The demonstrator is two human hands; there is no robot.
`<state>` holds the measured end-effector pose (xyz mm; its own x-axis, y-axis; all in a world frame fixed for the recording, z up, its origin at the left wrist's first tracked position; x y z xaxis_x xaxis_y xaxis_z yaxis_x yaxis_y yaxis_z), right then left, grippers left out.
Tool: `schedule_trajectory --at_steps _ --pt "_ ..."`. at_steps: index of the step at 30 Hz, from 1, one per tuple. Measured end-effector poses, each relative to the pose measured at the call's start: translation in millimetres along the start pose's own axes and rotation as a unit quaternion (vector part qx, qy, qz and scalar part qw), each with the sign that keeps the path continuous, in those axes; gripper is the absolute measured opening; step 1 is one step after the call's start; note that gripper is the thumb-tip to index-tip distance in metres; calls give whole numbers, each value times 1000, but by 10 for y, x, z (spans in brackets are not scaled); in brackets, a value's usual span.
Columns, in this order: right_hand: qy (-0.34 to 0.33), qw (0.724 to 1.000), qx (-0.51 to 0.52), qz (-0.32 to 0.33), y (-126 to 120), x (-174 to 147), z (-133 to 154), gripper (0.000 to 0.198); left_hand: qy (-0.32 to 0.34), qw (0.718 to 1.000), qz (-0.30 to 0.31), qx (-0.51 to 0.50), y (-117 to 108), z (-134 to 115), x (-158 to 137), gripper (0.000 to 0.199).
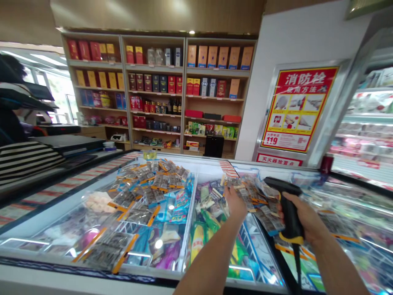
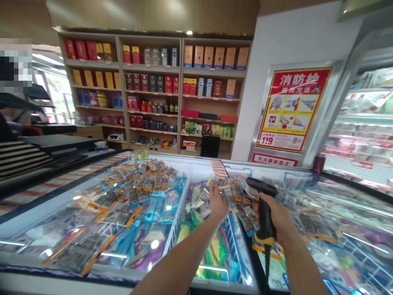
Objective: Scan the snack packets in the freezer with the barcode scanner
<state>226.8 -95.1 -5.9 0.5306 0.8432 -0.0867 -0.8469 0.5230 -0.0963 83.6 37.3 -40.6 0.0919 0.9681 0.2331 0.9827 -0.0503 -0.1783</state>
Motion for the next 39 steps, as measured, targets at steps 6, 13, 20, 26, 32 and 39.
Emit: schedule_trajectory --at_steps 6,13,20,26,32,39 --pt "4 1000 19 7 24 -29 31 13 29 988 -25 148 -172 -57 73 60" --pt "18 999 31 28 180 77 5 17 12 958 116 261 171 149 126 83" --pt "28 999 26 30 210 131 -74 20 8 962 142 235 425 132 484 75" --pt "34 998 7 51 430 110 -101 21 59 956 106 267 -278 -10 593 52" --pt "26 995 -5 101 906 30 8 20 80 902 -118 407 -1901 -32 598 42" --pt "38 986 -1 162 1479 -12 60 21 37 893 -129 430 -2211 225 548 35"
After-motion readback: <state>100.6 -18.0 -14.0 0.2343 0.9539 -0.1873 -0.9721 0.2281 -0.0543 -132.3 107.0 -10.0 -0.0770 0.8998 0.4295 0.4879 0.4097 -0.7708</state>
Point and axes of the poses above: each hand's wrist, its own x-axis towards the middle knuckle, its own y-axis out of the palm, z = x × y, the point moved 10 cm from there along x, towards the middle knuckle, and after that the axes turned 15 degrees about -x, right-handed, at the moved point
